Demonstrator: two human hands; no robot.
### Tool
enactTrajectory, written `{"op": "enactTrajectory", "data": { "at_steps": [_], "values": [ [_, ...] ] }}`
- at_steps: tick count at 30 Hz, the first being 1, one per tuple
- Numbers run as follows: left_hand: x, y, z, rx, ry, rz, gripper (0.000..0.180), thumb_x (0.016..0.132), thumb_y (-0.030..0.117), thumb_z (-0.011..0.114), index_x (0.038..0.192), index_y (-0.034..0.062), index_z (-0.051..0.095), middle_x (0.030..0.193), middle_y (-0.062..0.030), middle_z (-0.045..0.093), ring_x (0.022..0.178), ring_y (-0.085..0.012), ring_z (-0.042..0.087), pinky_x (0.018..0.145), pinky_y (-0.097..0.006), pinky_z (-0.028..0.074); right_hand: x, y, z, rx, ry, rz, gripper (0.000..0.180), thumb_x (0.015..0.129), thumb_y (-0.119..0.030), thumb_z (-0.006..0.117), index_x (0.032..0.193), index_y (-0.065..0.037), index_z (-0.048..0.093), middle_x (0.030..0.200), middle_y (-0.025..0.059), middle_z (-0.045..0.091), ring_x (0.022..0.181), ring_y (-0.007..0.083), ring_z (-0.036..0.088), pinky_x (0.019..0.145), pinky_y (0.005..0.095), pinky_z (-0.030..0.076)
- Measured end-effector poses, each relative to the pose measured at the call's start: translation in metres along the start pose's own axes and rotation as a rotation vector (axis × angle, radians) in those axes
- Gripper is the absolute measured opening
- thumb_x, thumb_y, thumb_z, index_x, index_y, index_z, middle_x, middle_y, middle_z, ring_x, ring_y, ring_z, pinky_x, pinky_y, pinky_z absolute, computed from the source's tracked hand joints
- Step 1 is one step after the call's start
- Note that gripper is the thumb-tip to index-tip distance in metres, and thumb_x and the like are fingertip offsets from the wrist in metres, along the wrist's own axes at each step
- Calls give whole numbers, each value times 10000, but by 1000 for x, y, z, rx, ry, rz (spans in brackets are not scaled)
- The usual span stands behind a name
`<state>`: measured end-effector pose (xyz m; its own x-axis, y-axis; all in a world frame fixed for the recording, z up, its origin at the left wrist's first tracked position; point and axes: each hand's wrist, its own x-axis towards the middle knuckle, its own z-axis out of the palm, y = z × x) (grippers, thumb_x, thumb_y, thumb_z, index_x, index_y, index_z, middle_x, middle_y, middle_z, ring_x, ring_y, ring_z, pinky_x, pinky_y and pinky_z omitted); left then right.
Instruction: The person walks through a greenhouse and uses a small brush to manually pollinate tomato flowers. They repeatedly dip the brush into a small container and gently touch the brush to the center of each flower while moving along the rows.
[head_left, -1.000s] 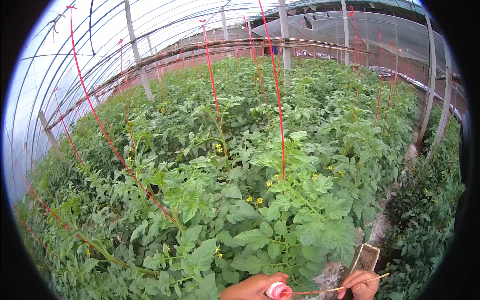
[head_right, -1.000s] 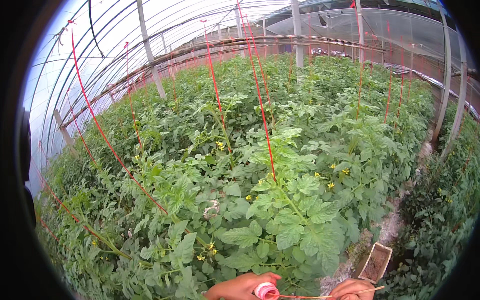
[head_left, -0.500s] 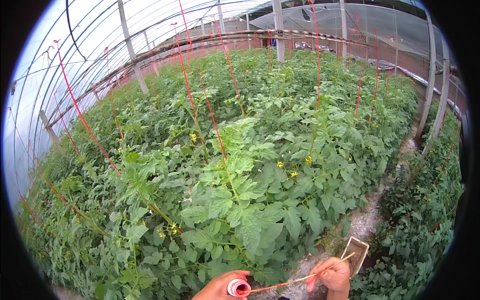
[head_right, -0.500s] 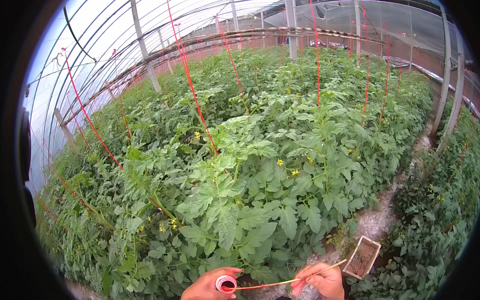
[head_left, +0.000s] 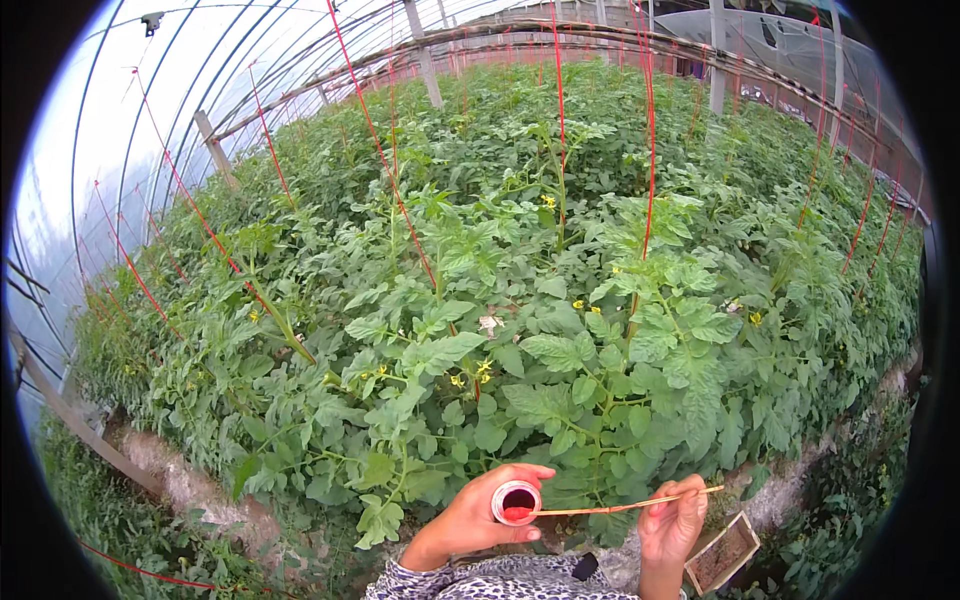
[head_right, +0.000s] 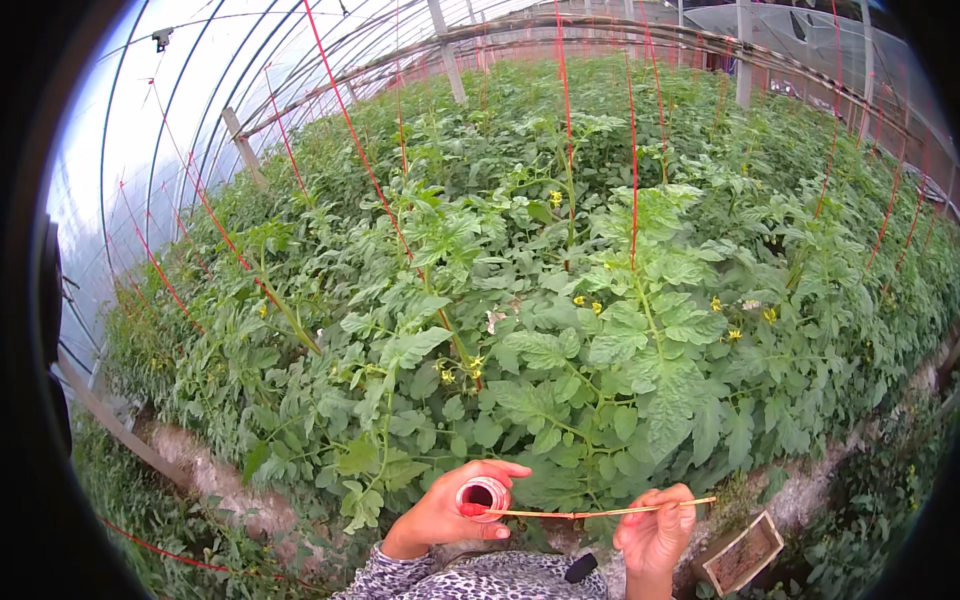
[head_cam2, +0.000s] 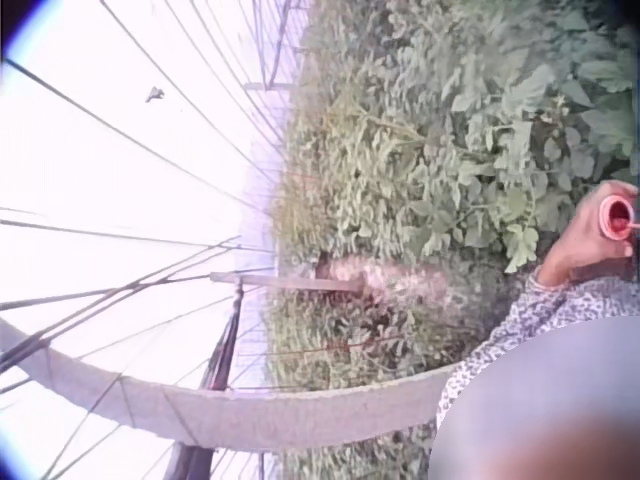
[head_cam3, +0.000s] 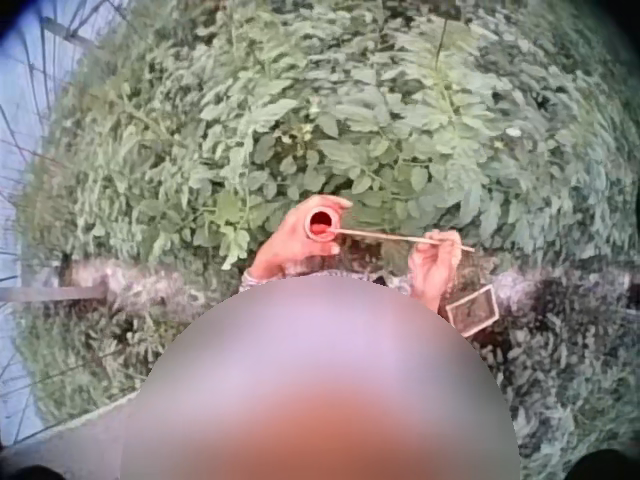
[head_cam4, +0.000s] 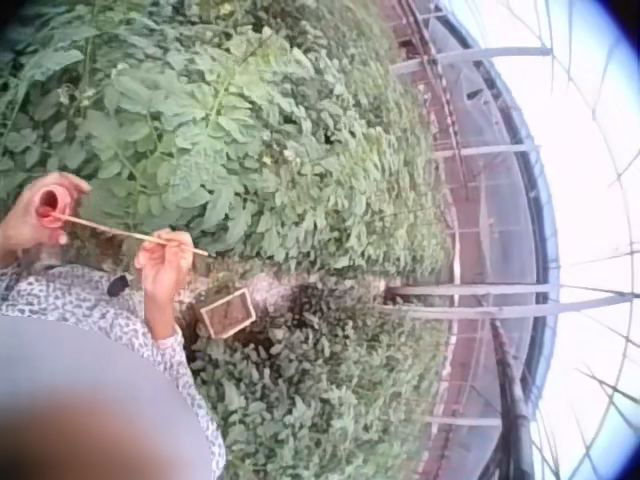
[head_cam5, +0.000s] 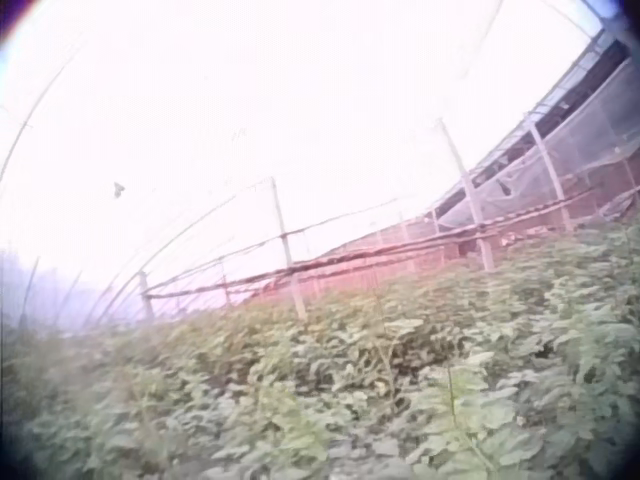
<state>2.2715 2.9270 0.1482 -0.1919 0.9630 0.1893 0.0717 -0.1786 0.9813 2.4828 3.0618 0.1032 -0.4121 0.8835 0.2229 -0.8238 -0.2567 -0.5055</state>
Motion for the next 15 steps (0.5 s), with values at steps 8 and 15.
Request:
{"op": "enactTrajectory", "data": {
  "at_steps": [8,15],
  "values": [
    [-12,-19,-47,393,509,133,519,611,191,867,1002,26,568,1419,-217,354,1260,-342,440,985,-415,401,19,32,28,-250,-9,-175,186,929,-165,554,939,13,497,821,192,617,560,246,625,473,346,554],
    [-21,-15,-75,633,751,88,490,596,273,864,948,46,609,885,-80,649,796,-265,553,741,-376,429,33,66,42,-829,-346,-334,135,908,0,538,1027,64,541,948,199,615,793,247,678,707,345,583]
  ]
}}
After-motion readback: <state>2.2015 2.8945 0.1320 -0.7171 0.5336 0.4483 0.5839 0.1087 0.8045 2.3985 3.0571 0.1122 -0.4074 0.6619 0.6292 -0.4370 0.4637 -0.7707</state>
